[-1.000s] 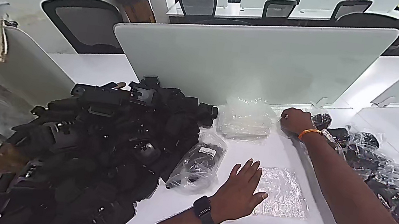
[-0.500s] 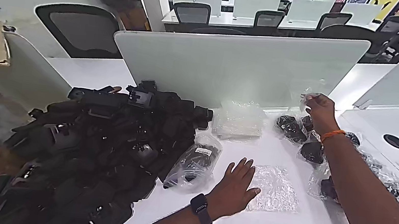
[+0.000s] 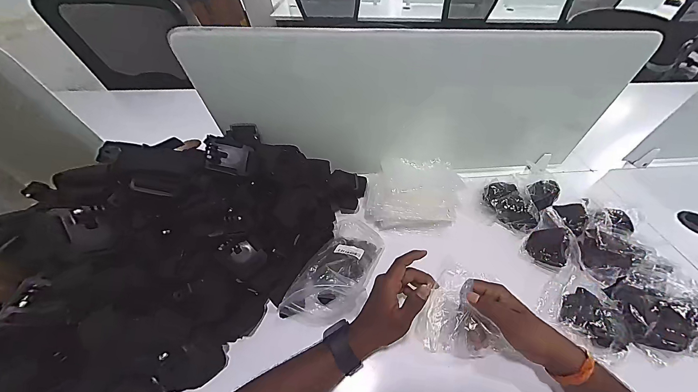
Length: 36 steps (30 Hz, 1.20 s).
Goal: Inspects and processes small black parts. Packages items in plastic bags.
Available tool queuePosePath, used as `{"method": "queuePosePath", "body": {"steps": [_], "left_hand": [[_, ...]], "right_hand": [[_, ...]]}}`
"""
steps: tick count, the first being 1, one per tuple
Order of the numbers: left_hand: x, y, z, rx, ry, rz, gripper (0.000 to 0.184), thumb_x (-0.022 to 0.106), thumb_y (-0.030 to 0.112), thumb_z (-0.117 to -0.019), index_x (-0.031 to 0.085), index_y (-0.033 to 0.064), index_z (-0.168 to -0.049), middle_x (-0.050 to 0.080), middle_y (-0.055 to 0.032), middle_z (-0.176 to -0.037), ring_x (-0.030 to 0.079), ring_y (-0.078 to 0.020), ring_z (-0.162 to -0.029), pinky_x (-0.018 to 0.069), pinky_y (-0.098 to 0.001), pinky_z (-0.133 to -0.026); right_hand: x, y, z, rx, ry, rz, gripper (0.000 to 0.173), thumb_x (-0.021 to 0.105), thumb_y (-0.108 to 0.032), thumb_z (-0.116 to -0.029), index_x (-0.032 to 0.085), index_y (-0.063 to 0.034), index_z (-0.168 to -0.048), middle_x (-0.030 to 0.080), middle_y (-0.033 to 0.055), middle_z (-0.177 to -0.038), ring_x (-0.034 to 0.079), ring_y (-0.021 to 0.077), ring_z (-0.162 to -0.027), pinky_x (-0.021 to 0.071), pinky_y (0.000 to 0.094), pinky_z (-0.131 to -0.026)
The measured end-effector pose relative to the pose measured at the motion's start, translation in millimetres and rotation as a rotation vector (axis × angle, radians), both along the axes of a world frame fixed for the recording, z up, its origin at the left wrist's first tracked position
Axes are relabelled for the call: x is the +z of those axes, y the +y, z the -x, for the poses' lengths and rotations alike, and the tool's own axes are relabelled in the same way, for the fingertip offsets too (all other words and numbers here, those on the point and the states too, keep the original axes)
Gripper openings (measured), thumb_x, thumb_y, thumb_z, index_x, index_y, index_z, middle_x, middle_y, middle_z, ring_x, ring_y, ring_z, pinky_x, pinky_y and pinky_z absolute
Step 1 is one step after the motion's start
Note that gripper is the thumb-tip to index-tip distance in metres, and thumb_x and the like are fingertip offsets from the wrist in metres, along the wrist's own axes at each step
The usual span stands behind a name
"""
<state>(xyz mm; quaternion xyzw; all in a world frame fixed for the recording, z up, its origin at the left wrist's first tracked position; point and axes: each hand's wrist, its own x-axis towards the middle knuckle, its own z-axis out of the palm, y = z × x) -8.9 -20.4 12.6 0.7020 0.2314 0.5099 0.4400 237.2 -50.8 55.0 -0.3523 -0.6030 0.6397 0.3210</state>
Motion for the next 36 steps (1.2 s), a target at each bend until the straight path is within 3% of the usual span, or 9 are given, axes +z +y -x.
{"method": "queuePosePath", "body": {"steps": [2,6,10,13,15,19,26,30,36], "left_hand": [[0,-1,1,-0.039,-0.013,0.022,0.062,0.051,0.032,-0.107,0.036,-0.0144,-0.144,0.071,-0.0044,-0.094,0.064,-0.0053,-0.074,0.0559,-0.0247,-0.066],[3,-2,-3,-0.003,-0.046,0.134,0.053,0.067,-0.001,-0.0925,0.044,-0.0097,-0.139,0.07,-0.0015,-0.079,0.066,-0.0073,-0.066,0.0579,-0.0245,-0.063],[5,-1,-4,0.087,-0.105,0.184,0.043,0.067,-0.004,-0.091,0.044,-0.0024,-0.126,0.067,0.001,-0.077,0.065,-0.007,-0.064,0.0566,-0.0242,-0.061],[2,0,-5,0.159,-0.122,0.147,0.028,0.068,-0.001,-0.0926,0.047,0.0044,-0.11,0.067,0.0023,-0.08,0.066,-0.0072,-0.068,0.0574,-0.0248,-0.062],[1,1,-6,0.205,-0.097,0.108,0.019,0.067,0.0,-0.0931,0.053,0.0037,-0.104,0.068,0.0024,-0.083,0.065,-0.0049,-0.068,0.057,-0.0223,-0.061],[-3,3,-3,0.232,-0.048,0.041,0.007,0.063,0.0,-0.0962,0.063,-0.0006,-0.103,0.072,-0.0015,-0.091,0.065,-0.0027,-0.068,0.0564,-0.0201,-0.06],[-3,0,-3,0.093,0.025,0.091,0.025,0.067,0.0,-0.0935,0.067,-0.0057,-0.118,0.069,-0.009,-0.112,0.06,-0.0019,-0.066,0.0546,-0.0186,-0.058],[1,-4,-4,0.027,0.028,0.171,0.034,0.073,0.0,-0.0902,0.065,-0.0063,-0.122,0.068,-0.0102,-0.115,0.062,-0.0036,-0.065,0.0572,-0.0197,-0.059],[-3,-3,-4,0.032,0.136,0.227,0.038,0.076,0.005,-0.0893,0.065,-0.0016,-0.125,0.069,-0.0083,-0.116,0.06,-0.0034,-0.061,0.0557,-0.0201,-0.056]], "right_hand": [[-6,1,4,0.022,-0.038,-0.041,0.029,0.034,-0.023,-0.1098,0.058,-0.0147,-0.096,0.062,-0.0048,-0.075,0.061,0.0054,-0.06,0.0548,0.0228,-0.055],[-9,-2,6,0.042,-0.026,-0.063,0.034,0.031,-0.025,-0.1112,0.057,-0.0118,-0.095,0.062,-0.0023,-0.073,0.062,0.007,-0.06,0.0554,0.024,-0.055],[-6,-6,-3,-0.013,-0.085,-0.185,0.07,0.044,-0.066,-0.1005,0.052,-0.0068,-0.136,0.068,-0.0006,-0.106,0.066,0.0057,-0.093,0.0571,0.0245,-0.081],[0,-4,-8,-0.078,-0.093,-0.22,0.075,0.069,-0.042,-0.0942,0.036,-0.0049,-0.15,0.07,0.0027,-0.116,0.069,0.0088,-0.101,0.0596,0.0268,-0.088],[0,-3,-8,-0.193,-0.086,-0.264,0.07,0.073,-0.022,-0.0915,0.036,-0.0054,-0.148,0.072,0.0018,-0.104,0.071,0.01,-0.088,0.0617,0.0273,-0.077],[-7,1,-5,-0.483,-0.081,-0.428,0.044,0.058,-0.003,-0.0972,0.042,-0.0015,-0.138,0.068,-0.0007,-0.086,0.065,0.0079,-0.066,0.0568,0.0228,-0.058],[-4,6,-8,-0.666,-0.075,-0.38,0.023,0.054,-0.006,-0.1013,0.045,-0.0076,-0.122,0.054,-0.0067,-0.063,0.051,0.0038,-0.047,0.0447,0.0189,-0.043],[8,7,-24,-0.583,-0.333,-0.364,0.021,0.058,-0.014,-0.1001,0.048,-0.0085,-0.118,0.047,-0.0075,-0.058,0.045,0.0027,-0.044,0.0399,0.0187,-0.043],[18,6,-40,-0.515,-0.583,-0.347,0.034,0.066,-0.024,-0.0962,0.049,-0.0099,-0.122,0.06,-0.0051,-0.067,0.054,0.0051,-0.049,0.0463,0.0223,-0.046]]}}
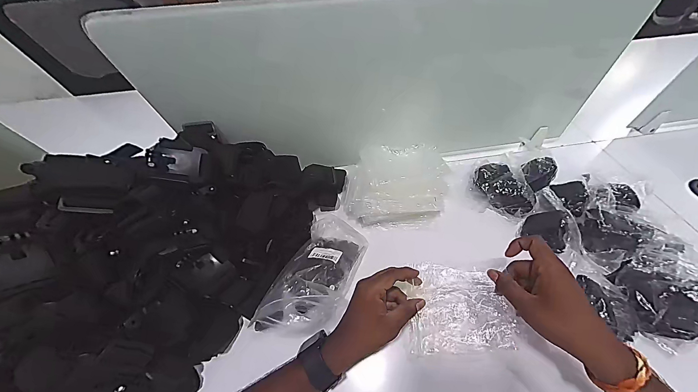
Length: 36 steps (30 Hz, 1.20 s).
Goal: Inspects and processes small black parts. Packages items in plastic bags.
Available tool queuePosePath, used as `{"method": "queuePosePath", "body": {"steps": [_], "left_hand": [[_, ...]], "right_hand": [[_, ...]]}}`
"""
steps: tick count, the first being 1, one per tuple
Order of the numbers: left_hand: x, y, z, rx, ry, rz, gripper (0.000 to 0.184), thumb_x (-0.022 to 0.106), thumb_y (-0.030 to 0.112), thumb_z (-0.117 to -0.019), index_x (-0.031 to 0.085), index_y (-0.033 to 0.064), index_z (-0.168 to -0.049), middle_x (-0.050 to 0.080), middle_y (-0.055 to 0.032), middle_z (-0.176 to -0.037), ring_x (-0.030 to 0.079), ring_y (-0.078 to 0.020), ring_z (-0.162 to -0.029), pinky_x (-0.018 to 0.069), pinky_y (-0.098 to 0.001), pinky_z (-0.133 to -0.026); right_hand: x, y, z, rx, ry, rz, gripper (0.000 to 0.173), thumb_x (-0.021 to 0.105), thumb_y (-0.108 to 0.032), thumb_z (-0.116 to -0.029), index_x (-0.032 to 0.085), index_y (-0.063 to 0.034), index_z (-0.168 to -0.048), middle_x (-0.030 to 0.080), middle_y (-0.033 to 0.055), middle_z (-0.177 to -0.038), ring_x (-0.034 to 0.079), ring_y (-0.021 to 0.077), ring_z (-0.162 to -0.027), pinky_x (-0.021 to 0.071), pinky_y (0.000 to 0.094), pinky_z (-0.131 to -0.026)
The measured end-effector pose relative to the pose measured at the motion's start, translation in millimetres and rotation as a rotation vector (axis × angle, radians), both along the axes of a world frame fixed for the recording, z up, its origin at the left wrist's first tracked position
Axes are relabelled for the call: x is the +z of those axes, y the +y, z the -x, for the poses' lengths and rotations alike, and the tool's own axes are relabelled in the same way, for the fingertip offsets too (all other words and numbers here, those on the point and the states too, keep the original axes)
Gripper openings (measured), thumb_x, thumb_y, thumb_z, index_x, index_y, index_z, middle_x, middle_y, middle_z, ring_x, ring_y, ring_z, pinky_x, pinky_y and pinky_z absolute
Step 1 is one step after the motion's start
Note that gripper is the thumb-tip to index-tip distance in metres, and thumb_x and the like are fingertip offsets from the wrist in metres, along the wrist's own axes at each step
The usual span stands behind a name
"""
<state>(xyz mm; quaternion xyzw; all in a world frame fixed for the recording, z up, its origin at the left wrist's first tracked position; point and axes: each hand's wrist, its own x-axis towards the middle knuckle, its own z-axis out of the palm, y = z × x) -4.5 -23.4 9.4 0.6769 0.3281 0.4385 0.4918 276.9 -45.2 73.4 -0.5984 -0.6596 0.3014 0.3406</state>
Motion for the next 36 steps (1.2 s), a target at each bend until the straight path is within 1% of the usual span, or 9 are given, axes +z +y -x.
{"method": "queuePosePath", "body": {"steps": [4,6,8,10,13,23,31,34,36], "left_hand": [[-3,2,1,0.111,0.185,-0.199,0.031,0.077,0.015,-0.0904,0.07,0.0011,-0.117,0.07,-0.0069,-0.109,0.057,-0.0006,-0.061,0.0501,-0.0157,-0.055],[-4,1,1,0.199,0.289,-0.349,0.031,0.077,0.023,-0.0907,0.072,0.0027,-0.114,0.07,-0.0097,-0.112,0.059,-0.0026,-0.07,0.0501,-0.0161,-0.06],[-4,1,1,0.254,0.362,-0.404,0.034,0.077,0.029,-0.091,0.073,0.0055,-0.115,0.066,-0.012,-0.12,0.063,-0.0088,-0.089,0.0528,-0.0202,-0.073],[-4,0,1,0.265,0.412,-0.41,0.037,0.074,0.033,-0.0924,0.073,0.0073,-0.119,0.062,-0.014,-0.132,0.061,-0.0183,-0.115,0.0531,-0.0296,-0.094],[-4,1,0,0.239,0.476,-0.437,0.039,0.068,0.034,-0.0971,0.072,0.0082,-0.126,0.059,-0.0121,-0.144,0.051,-0.0271,-0.138,0.0429,-0.044,-0.114],[-6,-5,-2,-0.026,0.904,-0.445,0.064,0.049,0.057,-0.1023,0.058,0.0104,-0.145,0.048,-0.0054,-0.158,0.036,-0.0283,-0.151,0.0254,-0.063,-0.119],[-3,-5,-3,-0.07,0.963,-0.432,0.07,0.046,0.063,-0.1009,0.056,0.01,-0.146,0.044,-0.0057,-0.161,0.031,-0.0279,-0.153,0.0197,-0.0648,-0.121],[-3,-5,-2,-0.069,0.983,-0.444,0.075,0.046,0.067,-0.0989,0.056,0.011,-0.147,0.043,-0.0052,-0.161,0.031,-0.0282,-0.153,0.0191,-0.066,-0.12],[-3,-5,-2,-0.072,0.987,-0.444,0.078,0.047,0.07,-0.097,0.055,0.0114,-0.147,0.043,-0.0048,-0.162,0.03,-0.0283,-0.154,0.0184,-0.0665,-0.12]], "right_hand": [[-1,2,0,0.041,-0.057,-0.006,0.037,0.065,-0.021,-0.0963,0.044,-0.009,-0.124,0.06,-0.0039,-0.071,0.053,0.0058,-0.05,0.0471,0.0233,-0.047],[-3,2,1,0.041,-0.086,0.023,0.036,0.065,-0.02,-0.0967,0.044,-0.0085,-0.124,0.059,-0.003,-0.071,0.054,0.0068,-0.05,0.0481,0.0242,-0.047],[-5,3,2,0.037,-0.086,0.049,0.036,0.066,-0.02,-0.0966,0.044,-0.0089,-0.123,0.06,-0.0027,-0.07,0.055,0.0072,-0.05,0.0492,0.0244,-0.047],[-8,3,4,0.025,-0.084,0.073,0.036,0.066,-0.019,-0.0963,0.044,-0.009,-0.123,0.061,-0.0021,-0.071,0.056,0.0076,-0.05,0.0498,0.025,-0.047],[-11,4,5,0.001,-0.108,0.099,0.035,0.065,-0.019,-0.0967,0.044,-0.0086,-0.123,0.061,-0.0016,-0.072,0.057,0.0084,-0.051,0.0509,0.0257,-0.049],[-18,8,2,-0.008,-0.233,0.144,0.038,0.066,-0.021,-0.0969,0.046,-0.0071,-0.126,0.061,0.0006,-0.074,0.059,0.011,-0.057,0.0527,0.03,-0.056],[-16,14,-7,-0.043,-0.509,0.223,0.034,0.066,-0.034,-0.0982,0.058,-0.0098,-0.121,0.065,0.0064,-0.08,0.064,0.0262,-0.07,0.053,0.0508,-0.066],[-15,14,-10,-0.096,-0.584,0.112,0.028,0.061,-0.034,-0.0998,0.062,-0.0078,-0.11,0.064,0.0101,-0.078,0.064,0.0307,-0.071,0.0514,0.0542,-0.064],[-18,10,-9,-0.119,-0.591,-0.126,0.029,0.058,-0.035,-0.1006,0.064,-0.0064,-0.102,0.064,0.0109,-0.079,0.065,0.0292,-0.071,0.0522,0.0504,-0.064]]}}
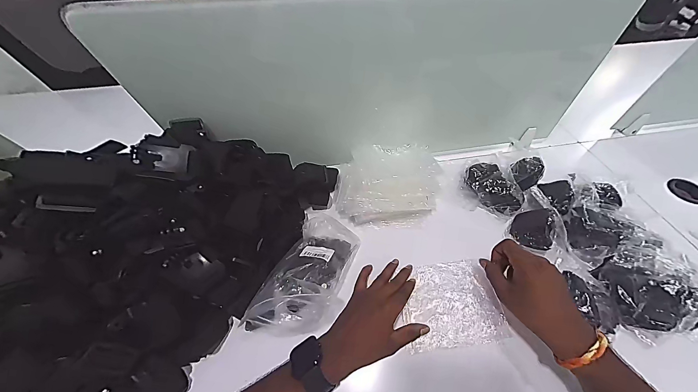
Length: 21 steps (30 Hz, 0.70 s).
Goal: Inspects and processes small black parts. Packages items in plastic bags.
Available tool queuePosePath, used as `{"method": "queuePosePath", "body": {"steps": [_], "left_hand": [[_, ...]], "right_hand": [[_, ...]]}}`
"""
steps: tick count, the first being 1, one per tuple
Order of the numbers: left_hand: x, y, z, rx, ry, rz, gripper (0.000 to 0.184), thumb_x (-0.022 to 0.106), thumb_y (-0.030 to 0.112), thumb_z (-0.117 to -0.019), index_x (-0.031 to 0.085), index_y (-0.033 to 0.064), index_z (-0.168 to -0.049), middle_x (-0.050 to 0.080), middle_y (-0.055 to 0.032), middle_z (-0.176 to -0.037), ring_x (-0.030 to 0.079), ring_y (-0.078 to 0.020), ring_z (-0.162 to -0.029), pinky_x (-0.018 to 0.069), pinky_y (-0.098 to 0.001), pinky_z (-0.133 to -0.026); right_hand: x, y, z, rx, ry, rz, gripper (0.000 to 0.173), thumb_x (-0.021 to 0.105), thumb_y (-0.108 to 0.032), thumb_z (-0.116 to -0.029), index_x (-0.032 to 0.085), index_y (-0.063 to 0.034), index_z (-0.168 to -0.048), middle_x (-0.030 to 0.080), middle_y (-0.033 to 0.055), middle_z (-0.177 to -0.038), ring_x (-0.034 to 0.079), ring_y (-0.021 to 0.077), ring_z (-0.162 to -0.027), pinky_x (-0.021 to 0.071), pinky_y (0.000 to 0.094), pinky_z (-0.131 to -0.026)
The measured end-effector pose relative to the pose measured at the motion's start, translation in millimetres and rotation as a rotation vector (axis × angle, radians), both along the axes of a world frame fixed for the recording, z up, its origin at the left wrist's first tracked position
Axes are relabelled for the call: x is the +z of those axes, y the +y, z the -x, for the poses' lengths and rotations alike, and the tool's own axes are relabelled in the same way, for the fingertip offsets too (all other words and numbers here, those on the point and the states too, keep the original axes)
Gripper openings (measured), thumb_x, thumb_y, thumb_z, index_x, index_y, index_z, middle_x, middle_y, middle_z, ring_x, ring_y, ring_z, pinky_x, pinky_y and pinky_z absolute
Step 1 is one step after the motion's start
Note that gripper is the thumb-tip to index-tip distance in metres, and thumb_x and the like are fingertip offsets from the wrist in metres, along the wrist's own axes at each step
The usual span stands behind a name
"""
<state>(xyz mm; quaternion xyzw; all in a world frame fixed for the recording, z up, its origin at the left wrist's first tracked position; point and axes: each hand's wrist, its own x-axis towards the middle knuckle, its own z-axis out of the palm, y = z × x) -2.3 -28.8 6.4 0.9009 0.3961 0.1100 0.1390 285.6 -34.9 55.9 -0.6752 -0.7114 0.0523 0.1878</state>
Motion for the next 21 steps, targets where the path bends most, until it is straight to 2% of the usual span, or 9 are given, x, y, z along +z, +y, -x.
{"method": "queuePosePath", "body": {"steps": [2,3,5,6,8,10,12,16,21], "left_hand": [[0,0,0,-0.001,0.005,0.001,0.081,0.048,0.072,-0.0951,0.054,0.0115,-0.148,0.042,-0.0046,-0.162,0.029,-0.0282,-0.154,0.0177,-0.0665,-0.121],[0,0,1,0.0,0.009,-0.001,0.081,0.049,0.073,-0.0944,0.055,0.0115,-0.148,0.042,-0.0047,-0.162,0.03,-0.0283,-0.154,0.0182,-0.0666,-0.12],[1,-1,0,0.0,0.015,-0.004,0.082,0.049,0.073,-0.0943,0.055,0.011,-0.148,0.042,-0.0053,-0.162,0.03,-0.0284,-0.154,0.0188,-0.0668,-0.12],[1,-1,0,0.001,0.02,-0.009,0.082,0.048,0.073,-0.0943,0.054,0.0108,-0.148,0.042,-0.0053,-0.162,0.03,-0.0284,-0.154,0.0194,-0.067,-0.12],[1,-1,-1,0.001,0.03,-0.013,0.082,0.048,0.073,-0.0946,0.054,0.0109,-0.149,0.042,-0.0051,-0.162,0.03,-0.0284,-0.154,0.0195,-0.0669,-0.12],[0,-1,-1,-0.003,0.045,-0.012,0.083,0.047,0.073,-0.0942,0.053,0.0115,-0.15,0.04,-0.0046,-0.163,0.028,-0.0284,-0.154,0.0184,-0.0667,-0.12],[-1,0,0,-0.005,0.04,-0.023,0.084,0.048,0.074,-0.0937,0.054,0.0113,-0.149,0.041,-0.0051,-0.163,0.029,-0.0289,-0.154,0.0191,-0.067,-0.12],[2,-2,0,0.007,0.046,-0.015,0.084,0.048,0.073,-0.0943,0.053,0.0104,-0.149,0.041,-0.0048,-0.163,0.03,-0.0282,-0.154,0.02,-0.0664,-0.12],[4,-2,0,0.019,0.066,-0.008,0.085,0.045,0.076,-0.0941,0.055,0.0114,-0.148,0.04,-0.0038,-0.163,0.03,-0.0273,-0.154,0.021,-0.065,-0.12]], "right_hand": [[-2,-4,5,0.142,0.026,-0.207,0.035,0.058,-0.038,-0.1011,0.069,-0.0062,-0.108,0.071,0.011,-0.096,0.069,0.0256,-0.088,0.0578,0.045,-0.08],[-3,-7,11,0.246,0.044,-0.253,0.038,0.058,-0.039,-0.1014,0.069,-0.0058,-0.115,0.072,0.0128,-0.109,0.069,0.0277,-0.103,0.0558,0.0475,-0.091],[-8,-13,26,0.44,0.011,-0.22,0.049,0.051,-0.044,-0.1029,0.063,-0.0075,-0.133,0.065,0.0127,-0.135,0.058,0.0292,-0.129,0.0434,0.0529,-0.11],[-13,-16,34,0.523,-0.018,-0.153,0.055,0.048,-0.047,-0.1034,0.056,-0.008,-0.142,0.057,0.012,-0.147,0.049,0.0294,-0.14,0.035,0.0571,-0.116],[-22,-20,49,0.614,-0.091,0.014,0.066,0.045,-0.051,-0.103,0.042,-0.0086,-0.154,0.04,0.0097,-0.162,0.03,0.0303,-0.153,0.02,0.0655,-0.12],[-28,-21,56,0.638,-0.146,0.165,0.074,0.039,-0.055,-0.104,0.03,-0.0081,-0.16,0.025,0.0095,-0.17,0.017,0.0329,-0.158,0.0122,0.07,-0.12],[-32,-20,55,0.64,-0.171,0.252,0.08,0.03,-0.061,-0.1043,0.024,-0.0074,-0.163,0.018,0.0105,-0.172,0.01,0.0348,-0.159,0.0083,0.0714,-0.12],[-36,-20,49,0.612,-0.202,0.26,0.089,0.022,-0.072,-0.1006,0.021,-0.0096,-0.165,0.016,0.008,-0.172,0.009,0.0328,-0.159,0.007,0.0688,-0.121],[-37,-20,43,0.497,-0.209,0.244,0.097,0.022,-0.08,-0.0959,0.022,-0.012,-0.165,0.016,0.0067,-0.172,0.012,0.031,-0.159,0.0072,0.0694,-0.121]]}}
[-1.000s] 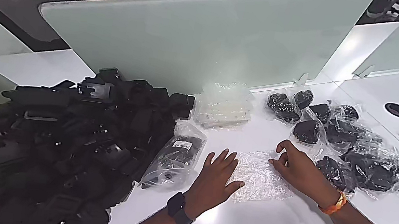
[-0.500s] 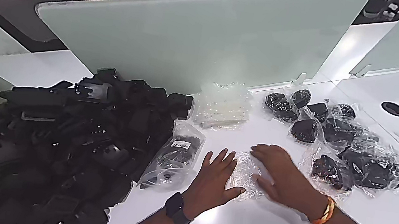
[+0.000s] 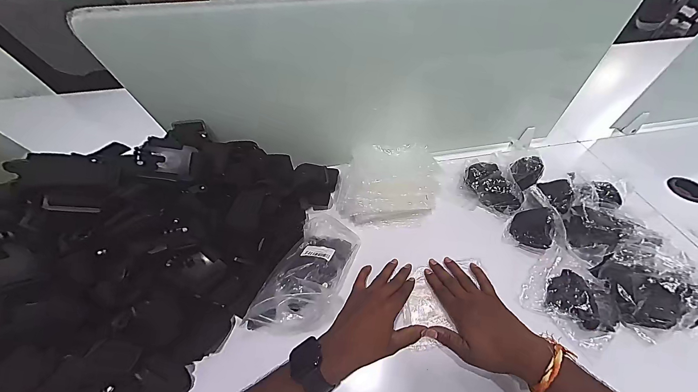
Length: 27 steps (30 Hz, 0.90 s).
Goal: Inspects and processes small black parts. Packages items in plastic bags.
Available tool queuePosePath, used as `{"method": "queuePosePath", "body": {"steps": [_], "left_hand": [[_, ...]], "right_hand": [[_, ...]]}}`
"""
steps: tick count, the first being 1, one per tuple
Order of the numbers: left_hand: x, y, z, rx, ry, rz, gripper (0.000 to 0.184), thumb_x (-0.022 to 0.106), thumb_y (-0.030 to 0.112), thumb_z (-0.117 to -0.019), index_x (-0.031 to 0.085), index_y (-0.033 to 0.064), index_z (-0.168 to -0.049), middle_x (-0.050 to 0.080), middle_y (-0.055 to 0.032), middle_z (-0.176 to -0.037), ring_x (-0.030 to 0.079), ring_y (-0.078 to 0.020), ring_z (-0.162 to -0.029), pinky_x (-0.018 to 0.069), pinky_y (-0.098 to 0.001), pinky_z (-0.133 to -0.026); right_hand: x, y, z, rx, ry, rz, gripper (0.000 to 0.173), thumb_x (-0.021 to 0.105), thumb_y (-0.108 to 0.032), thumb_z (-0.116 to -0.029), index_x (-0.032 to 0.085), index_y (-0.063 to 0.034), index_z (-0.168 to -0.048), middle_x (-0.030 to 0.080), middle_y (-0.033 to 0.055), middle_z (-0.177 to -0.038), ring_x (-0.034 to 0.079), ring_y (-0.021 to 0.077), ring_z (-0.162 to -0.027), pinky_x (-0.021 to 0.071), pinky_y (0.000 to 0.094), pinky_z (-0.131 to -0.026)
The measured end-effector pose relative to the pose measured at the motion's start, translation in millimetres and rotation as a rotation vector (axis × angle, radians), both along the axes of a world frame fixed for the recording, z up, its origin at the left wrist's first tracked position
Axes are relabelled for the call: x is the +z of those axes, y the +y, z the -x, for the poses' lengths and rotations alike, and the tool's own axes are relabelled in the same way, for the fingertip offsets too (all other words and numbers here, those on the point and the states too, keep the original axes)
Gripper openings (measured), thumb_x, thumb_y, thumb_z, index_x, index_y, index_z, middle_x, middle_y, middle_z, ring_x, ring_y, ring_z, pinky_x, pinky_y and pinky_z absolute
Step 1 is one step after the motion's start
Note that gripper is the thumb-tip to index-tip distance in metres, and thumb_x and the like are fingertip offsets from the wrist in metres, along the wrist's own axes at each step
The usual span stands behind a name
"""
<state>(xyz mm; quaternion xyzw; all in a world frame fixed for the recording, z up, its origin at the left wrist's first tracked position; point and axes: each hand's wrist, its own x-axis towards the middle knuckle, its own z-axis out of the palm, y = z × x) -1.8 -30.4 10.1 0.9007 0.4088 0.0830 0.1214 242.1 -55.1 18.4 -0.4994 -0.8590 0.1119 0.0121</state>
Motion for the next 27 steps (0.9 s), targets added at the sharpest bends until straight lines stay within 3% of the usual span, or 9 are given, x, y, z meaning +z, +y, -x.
{"method": "queuePosePath", "body": {"steps": [9,13,16,18,20,22,24,27], "left_hand": [[7,-1,1,0.002,0.01,0.048,0.081,0.049,0.071,-0.0952,0.052,0.0112,-0.15,0.038,-0.0038,-0.165,0.027,-0.0277,-0.155,0.0182,-0.0655,-0.121],[2,-1,3,-0.022,-0.037,0.031,0.079,0.05,0.069,-0.096,0.052,0.0103,-0.149,0.038,-0.0053,-0.164,0.026,-0.029,-0.155,0.0169,-0.0673,-0.12],[-1,0,4,-0.023,-0.089,0.011,0.08,0.052,0.068,-0.0951,0.051,0.0105,-0.151,0.035,-0.007,-0.166,0.028,-0.0289,-0.154,0.0181,-0.0667,-0.12],[-1,1,4,-0.016,-0.109,0.017,0.086,0.053,0.071,-0.093,0.047,0.0102,-0.153,0.032,-0.0085,-0.167,0.027,-0.0284,-0.155,0.0177,-0.0658,-0.121],[-1,1,4,-0.009,-0.127,0.019,0.091,0.053,0.074,-0.0912,0.044,0.0098,-0.155,0.031,-0.0097,-0.167,0.027,-0.0289,-0.155,0.0183,-0.0655,-0.121],[-1,2,4,-0.007,-0.151,0.02,0.09,0.051,0.075,-0.0924,0.044,0.0099,-0.155,0.031,-0.0096,-0.167,0.027,-0.029,-0.154,0.0184,-0.0651,-0.121],[0,2,4,-0.009,-0.16,0.025,0.087,0.047,0.073,-0.0946,0.045,0.0105,-0.155,0.031,-0.0084,-0.167,0.026,-0.0283,-0.155,0.018,-0.0644,-0.121],[-1,2,4,-0.021,-0.173,0.019,0.085,0.046,0.073,-0.0957,0.047,0.0096,-0.153,0.033,-0.0081,-0.167,0.027,-0.0286,-0.154,0.0187,-0.0651,-0.121]], "right_hand": [[16,5,-18,-0.192,-0.122,0.099,0.112,0.026,-0.089,-0.0878,0.011,-0.0112,-0.166,0.007,0.007,-0.174,0.006,0.0324,-0.159,0.0047,0.0726,-0.119],[29,8,-19,-0.224,-0.139,0.179,0.107,0.027,-0.084,-0.092,0.012,-0.0081,-0.166,0.009,0.0095,-0.173,0.008,0.0318,-0.159,0.0031,0.0713,-0.12],[59,24,-21,-0.286,-0.143,0.205,0.093,0.032,-0.072,-0.1001,0.028,-0.0023,-0.161,0.028,0.0185,-0.167,0.023,0.0348,-0.156,0.0076,0.068,-0.122],[75,44,-26,-0.314,-0.111,0.015,0.068,0.046,-0.054,-0.1039,0.052,-0.0012,-0.147,0.05,0.0234,-0.152,0.045,0.0405,-0.142,0.0254,0.0684,-0.116],[87,74,-32,-0.316,-0.064,-0.199,0.042,0.061,-0.035,-0.1006,0.069,-0.0035,-0.127,0.061,0.022,-0.136,0.056,0.0419,-0.128,0.0387,0.0673,-0.106],[91,109,-36,-0.279,-0.035,-0.343,0.028,0.07,-0.026,-0.0956,0.074,-0.0042,-0.114,0.065,0.0195,-0.129,0.059,0.041,-0.122,0.0383,0.0685,-0.105],[83,143,-41,-0.234,-0.034,-0.402,0.024,0.074,-0.022,-0.0921,0.076,-0.0055,-0.109,0.066,0.0175,-0.128,0.059,0.0413,-0.123,0.0338,0.0735,-0.106],[65,181,-41,-0.216,-0.064,-0.374,0.022,0.082,-0.022,-0.0826,0.079,-0.0084,-0.1,0.068,0.0163,-0.124,0.059,0.0429,-0.121,0.0308,0.0781,-0.105]]}}
